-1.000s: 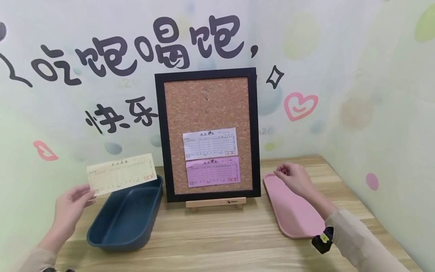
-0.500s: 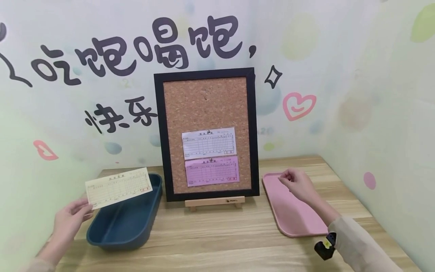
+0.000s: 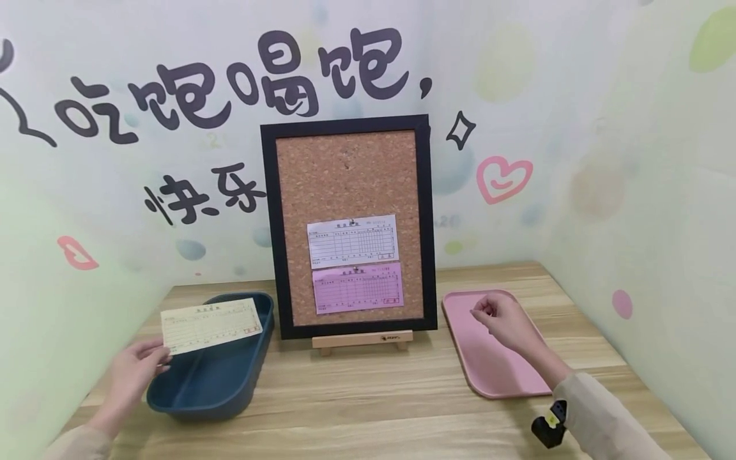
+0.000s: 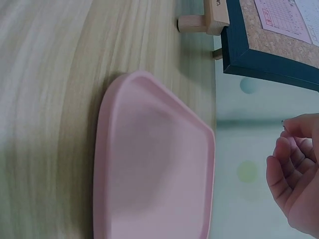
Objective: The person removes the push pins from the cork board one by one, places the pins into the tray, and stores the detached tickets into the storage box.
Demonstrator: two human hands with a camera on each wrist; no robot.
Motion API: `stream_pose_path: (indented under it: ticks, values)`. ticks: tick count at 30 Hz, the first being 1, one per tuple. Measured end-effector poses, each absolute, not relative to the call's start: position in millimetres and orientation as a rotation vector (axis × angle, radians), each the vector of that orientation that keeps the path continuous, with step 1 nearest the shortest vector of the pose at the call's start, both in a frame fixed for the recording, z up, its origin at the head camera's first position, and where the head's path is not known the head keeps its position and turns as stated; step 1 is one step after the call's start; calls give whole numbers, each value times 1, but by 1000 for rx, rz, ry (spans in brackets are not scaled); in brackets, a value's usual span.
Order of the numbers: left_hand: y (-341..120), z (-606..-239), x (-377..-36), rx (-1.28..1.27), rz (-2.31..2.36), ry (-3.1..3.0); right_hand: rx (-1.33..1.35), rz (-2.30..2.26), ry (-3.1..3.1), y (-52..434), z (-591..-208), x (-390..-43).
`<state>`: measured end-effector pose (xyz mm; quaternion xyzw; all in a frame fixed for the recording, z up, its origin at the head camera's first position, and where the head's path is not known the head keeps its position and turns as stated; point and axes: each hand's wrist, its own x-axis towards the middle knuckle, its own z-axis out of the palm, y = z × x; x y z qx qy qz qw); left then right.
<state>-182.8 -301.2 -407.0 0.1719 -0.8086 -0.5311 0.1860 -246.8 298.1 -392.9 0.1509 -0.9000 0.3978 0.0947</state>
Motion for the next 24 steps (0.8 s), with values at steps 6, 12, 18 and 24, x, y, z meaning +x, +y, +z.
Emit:
stream_pose_path:
  ticks: [6, 12, 18, 24]
  values:
    - [-280, -391, -175, 476, -1473, -2354, 449, 1197, -2682, 298, -399, -247]
    - [-277, -395, -174, 460, -1510, -2352, 419, 1192, -2723, 298, -405, -250]
    - [-271, -397, -171, 426, -1516, -2398, 425, 1201, -2737, 300, -412, -252]
    - [-266, -397, -167, 386, -1559, -2447, 429, 1208, -2739, 302, -418, -252]
